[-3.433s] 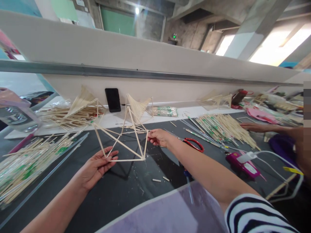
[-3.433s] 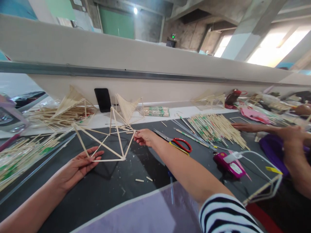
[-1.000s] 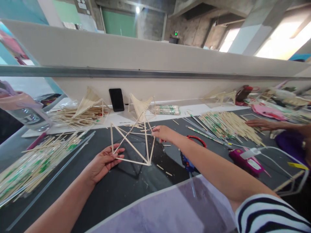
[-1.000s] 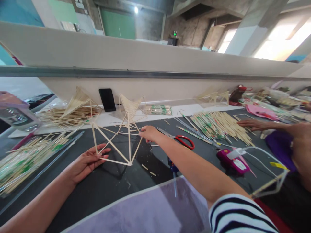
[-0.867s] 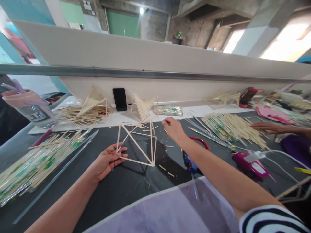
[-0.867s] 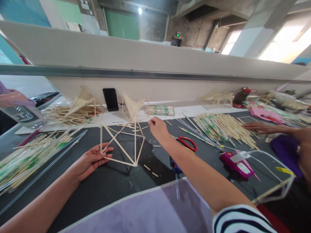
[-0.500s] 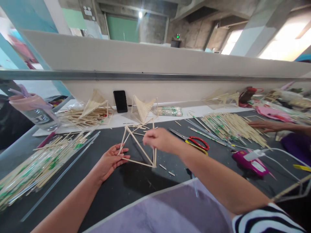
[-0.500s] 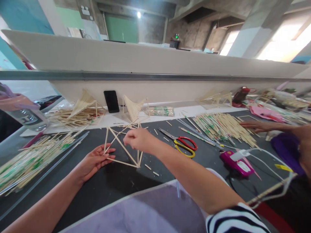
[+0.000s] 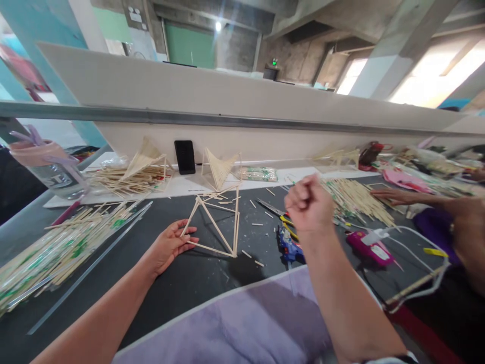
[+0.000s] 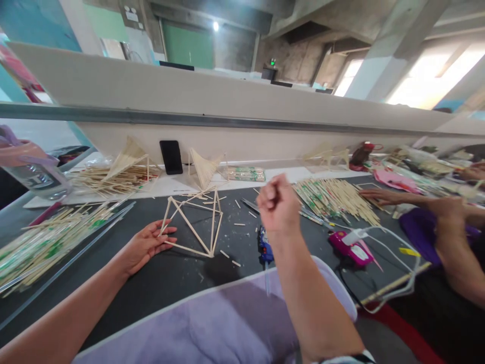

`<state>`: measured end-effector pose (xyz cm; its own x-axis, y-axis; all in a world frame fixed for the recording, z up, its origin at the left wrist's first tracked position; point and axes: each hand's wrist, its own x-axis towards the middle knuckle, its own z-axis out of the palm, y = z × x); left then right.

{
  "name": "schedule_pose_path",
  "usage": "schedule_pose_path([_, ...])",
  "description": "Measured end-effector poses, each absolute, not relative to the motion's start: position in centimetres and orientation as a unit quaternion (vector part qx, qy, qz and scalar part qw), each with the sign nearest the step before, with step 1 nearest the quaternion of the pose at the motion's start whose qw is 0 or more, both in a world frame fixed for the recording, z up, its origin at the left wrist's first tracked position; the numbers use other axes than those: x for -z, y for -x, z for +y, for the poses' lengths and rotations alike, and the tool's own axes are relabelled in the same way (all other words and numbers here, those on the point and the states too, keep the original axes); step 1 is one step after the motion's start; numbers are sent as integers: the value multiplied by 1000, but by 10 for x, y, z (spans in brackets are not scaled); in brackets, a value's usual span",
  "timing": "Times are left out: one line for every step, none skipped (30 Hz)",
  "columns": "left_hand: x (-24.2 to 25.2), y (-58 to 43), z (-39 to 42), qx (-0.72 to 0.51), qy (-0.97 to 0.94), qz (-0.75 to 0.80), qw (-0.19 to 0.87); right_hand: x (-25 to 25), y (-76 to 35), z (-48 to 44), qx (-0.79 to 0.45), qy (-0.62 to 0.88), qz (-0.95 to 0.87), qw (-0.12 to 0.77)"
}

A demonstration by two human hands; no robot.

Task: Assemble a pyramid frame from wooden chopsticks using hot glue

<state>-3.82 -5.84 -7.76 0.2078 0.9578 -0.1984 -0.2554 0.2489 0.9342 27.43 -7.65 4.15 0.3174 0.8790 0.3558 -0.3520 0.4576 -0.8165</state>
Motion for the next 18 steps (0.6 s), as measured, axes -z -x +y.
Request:
schedule_pose_path([77, 38, -58, -458, -409, 431, 661, -31, -265, -75, -423, 368, -449, 696])
schedule_pose_path([77, 38, -58, -458, -410, 432, 660, -23, -258, -76, -423, 425, -494, 630])
schedule_pose_path([77, 39, -58, -460, -411, 432, 659, -16, -254, -78, -397, 473, -549, 564])
schedule_pose_path([77, 39, -57, -461, -411, 432, 658, -11, -253, -81, -344, 509, -606, 505])
schedule_pose_path([77, 39, -57, -461, -410, 430, 658, -7, -255, -84, -284, 533, -662, 444])
schedule_pose_path([78, 40, -56, -462, -410, 428, 660, -3, -259, -86, -227, 550, -707, 383])
schedule_pose_path([78, 41, -55, -461, -411, 426, 662, 1, -264, -88, -180, 564, -739, 323])
schedule_pose_path([79, 41, -55, -460, -412, 423, 663, 5, -269, -89, -148, 581, -758, 257])
schedule_pose_path([80, 42, -54, -459, -413, 421, 665, 11, -274, -88, -133, 604, -761, 193])
schedule_pose_path([80, 43, -53, -459, -413, 420, 665, 17, -278, -87, -121, 630, -756, 132])
schedule_pose_path([81, 43, -53, -459, -414, 419, 665, 24, -279, -84, -112, 654, -744, 71])
schedule_pose_path([81, 44, -52, -460, -414, 418, 665, 31, -279, -81, -110, 667, -735, 45])
schedule_pose_path([82, 44, -52, -461, -415, 418, 664, 36, -277, -78, -109, 675, -729, 31])
schedule_pose_path([82, 44, -52, -462, -416, 418, 663, 41, -273, -76, -112, 679, -725, 24])
schedule_pose_path([82, 44, -52, -462, -416, 420, 661, 43, -268, -74, -116, 681, -722, 25])
schedule_pose_path([82, 44, -52, -463, -416, 423, 659, 42, -264, -74, -123, 683, -720, 24])
schedule_pose_path([82, 43, -52, -464, -414, 426, 657, 40, -260, -75, -133, 682, -719, 25])
schedule_pose_path([82, 43, -52, -465, -413, 428, 656, 35, -259, -80, -144, 678, -720, 28])
